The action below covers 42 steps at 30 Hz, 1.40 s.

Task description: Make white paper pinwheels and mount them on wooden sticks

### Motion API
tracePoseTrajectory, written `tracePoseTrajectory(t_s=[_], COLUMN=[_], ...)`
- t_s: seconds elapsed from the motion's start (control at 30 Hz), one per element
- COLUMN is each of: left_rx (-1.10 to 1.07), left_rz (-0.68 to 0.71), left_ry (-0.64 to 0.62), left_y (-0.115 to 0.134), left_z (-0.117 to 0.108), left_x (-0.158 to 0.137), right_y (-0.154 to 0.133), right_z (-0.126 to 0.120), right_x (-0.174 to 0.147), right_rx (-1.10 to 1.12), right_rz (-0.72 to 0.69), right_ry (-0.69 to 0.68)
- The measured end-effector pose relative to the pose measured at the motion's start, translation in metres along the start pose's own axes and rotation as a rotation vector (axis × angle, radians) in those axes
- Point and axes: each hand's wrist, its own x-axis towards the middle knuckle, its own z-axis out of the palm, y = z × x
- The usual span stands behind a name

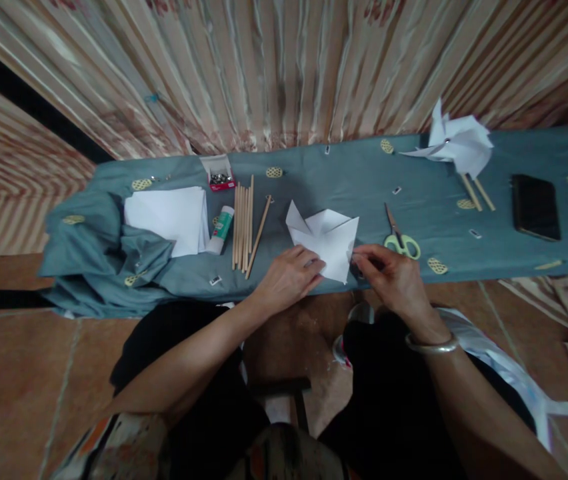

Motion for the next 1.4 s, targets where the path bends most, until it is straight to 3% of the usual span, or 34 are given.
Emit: tracePoseTrajectory(t_s=[0.13,0.5,1.07,1.4], left_rx=[-0.014,-0.172,-0.348,-0.361], left_rz=[-0.025,-0.149,-0.202,-0.243], left_ry=[0.027,0.009,0.074,0.044], left_y=[0.0,-0.003,-0.006,-0.006], left_z=[-0.001,-0.002,0.001,0.0], left_x=[-0.001,0.0,-0.007,-0.006], right_y=[0.001,-0.005,-0.013,-0.016], right_z=[0.004,0.028,0.047,0.05], right_x=[-0.001,0.012,0.022,0.022], right_rx=[0.084,0.381,0.056,0.019], right_rz=[-0.22,-0.137,-0.145,-0.138], right_ry=[-0.026,-0.051,0.053,0.057])
